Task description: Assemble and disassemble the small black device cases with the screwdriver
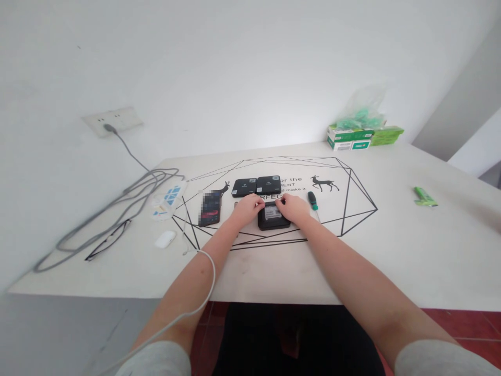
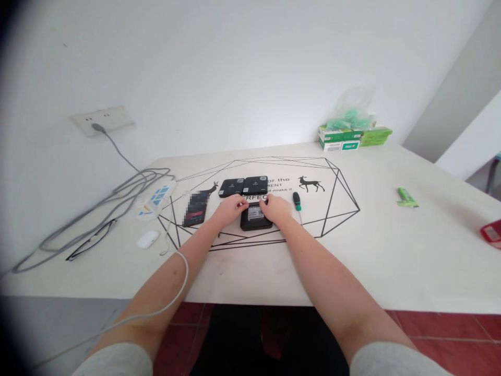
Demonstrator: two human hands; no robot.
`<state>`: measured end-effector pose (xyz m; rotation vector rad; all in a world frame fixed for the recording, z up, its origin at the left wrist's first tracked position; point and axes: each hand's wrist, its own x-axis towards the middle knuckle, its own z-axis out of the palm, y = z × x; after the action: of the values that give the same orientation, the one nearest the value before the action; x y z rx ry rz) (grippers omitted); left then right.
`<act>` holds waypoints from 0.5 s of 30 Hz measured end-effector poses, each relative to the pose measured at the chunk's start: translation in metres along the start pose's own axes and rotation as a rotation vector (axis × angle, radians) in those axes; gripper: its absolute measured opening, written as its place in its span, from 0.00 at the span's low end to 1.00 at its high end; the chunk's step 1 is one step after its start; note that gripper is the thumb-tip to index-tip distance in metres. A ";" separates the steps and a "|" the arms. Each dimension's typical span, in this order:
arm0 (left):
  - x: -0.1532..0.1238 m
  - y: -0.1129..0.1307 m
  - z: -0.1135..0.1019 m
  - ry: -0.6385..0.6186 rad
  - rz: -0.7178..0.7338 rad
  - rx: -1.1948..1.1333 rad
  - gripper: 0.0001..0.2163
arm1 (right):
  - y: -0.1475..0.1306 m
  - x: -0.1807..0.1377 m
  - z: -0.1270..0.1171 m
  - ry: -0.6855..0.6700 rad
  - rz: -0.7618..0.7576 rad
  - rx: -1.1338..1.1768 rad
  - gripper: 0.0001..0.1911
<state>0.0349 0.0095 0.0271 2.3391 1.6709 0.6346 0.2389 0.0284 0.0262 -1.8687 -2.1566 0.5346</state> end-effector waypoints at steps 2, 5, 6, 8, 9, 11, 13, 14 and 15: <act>0.002 -0.001 0.000 -0.006 -0.016 0.012 0.08 | 0.000 0.001 -0.001 0.000 -0.008 -0.001 0.23; 0.005 -0.003 -0.001 0.011 -0.029 -0.006 0.08 | 0.000 0.001 -0.002 0.010 -0.012 0.004 0.23; 0.006 -0.004 -0.001 0.014 -0.023 -0.021 0.08 | 0.000 0.002 -0.002 0.014 -0.012 0.006 0.23; 0.007 -0.006 0.000 0.013 -0.008 -0.049 0.07 | -0.001 0.002 -0.003 0.019 -0.011 0.005 0.23; 0.007 -0.007 0.000 0.011 -0.002 -0.058 0.07 | -0.001 0.003 -0.003 0.021 -0.010 0.003 0.23; 0.007 -0.008 0.000 0.012 0.008 -0.064 0.07 | -0.001 0.005 -0.003 0.022 -0.008 -0.003 0.23; 0.006 -0.009 0.000 0.013 0.027 -0.065 0.08 | -0.001 0.006 -0.002 0.023 -0.008 -0.008 0.23; 0.005 -0.009 -0.001 0.011 0.037 -0.065 0.08 | -0.001 0.007 -0.002 0.023 -0.007 -0.009 0.23; 0.004 -0.009 -0.001 0.005 0.049 -0.064 0.09 | -0.001 0.008 -0.001 0.023 -0.007 -0.009 0.23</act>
<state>0.0274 0.0166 0.0255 2.3420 1.5759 0.6922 0.2376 0.0362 0.0271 -1.8622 -2.1540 0.5004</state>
